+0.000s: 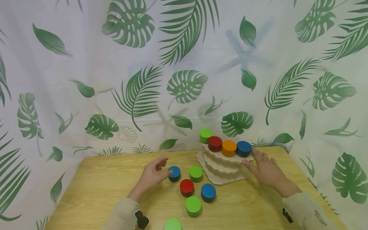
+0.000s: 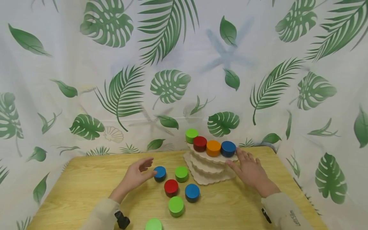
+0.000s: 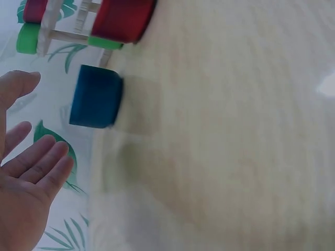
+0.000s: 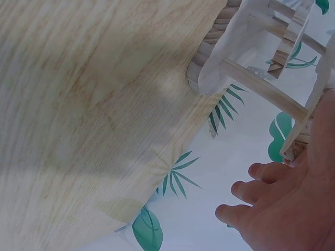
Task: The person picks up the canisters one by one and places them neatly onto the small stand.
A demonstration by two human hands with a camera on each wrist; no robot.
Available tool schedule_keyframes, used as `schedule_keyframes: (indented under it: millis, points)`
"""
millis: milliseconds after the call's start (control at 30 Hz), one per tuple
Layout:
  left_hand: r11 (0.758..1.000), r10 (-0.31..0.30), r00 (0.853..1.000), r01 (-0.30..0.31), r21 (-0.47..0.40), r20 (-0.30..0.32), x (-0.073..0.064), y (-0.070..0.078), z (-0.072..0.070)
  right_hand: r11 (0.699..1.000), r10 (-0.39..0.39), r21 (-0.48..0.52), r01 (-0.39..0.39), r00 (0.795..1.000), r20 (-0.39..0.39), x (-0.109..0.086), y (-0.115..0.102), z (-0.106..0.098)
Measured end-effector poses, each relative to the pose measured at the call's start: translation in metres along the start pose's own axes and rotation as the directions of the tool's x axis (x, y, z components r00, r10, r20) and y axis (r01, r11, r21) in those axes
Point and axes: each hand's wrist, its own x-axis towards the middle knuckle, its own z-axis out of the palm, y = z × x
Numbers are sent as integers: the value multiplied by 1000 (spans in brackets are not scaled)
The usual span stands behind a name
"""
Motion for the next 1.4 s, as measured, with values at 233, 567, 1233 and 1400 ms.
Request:
schedule_keyframes:
  millis: [233,567,1233,1400]
  points:
    - [1000,-4,1000,4,-15,16,-8,-11,5,1000,9,16,-9,1000,8,-4,-1,0]
    - [999,8,1000,-8,-32,22,-11,-22,15,1000,9,27,-9,1000,4,-4,1,4]
    - [1000,12,1000,-12,23,-6,-8,-30,22,1000,-3,15,3,1000,0,-1,1,2]
    - [999,18,1000,-18,45,-3,-7,-30,22,1000,-2,21,2,1000,0,-1,1,1]
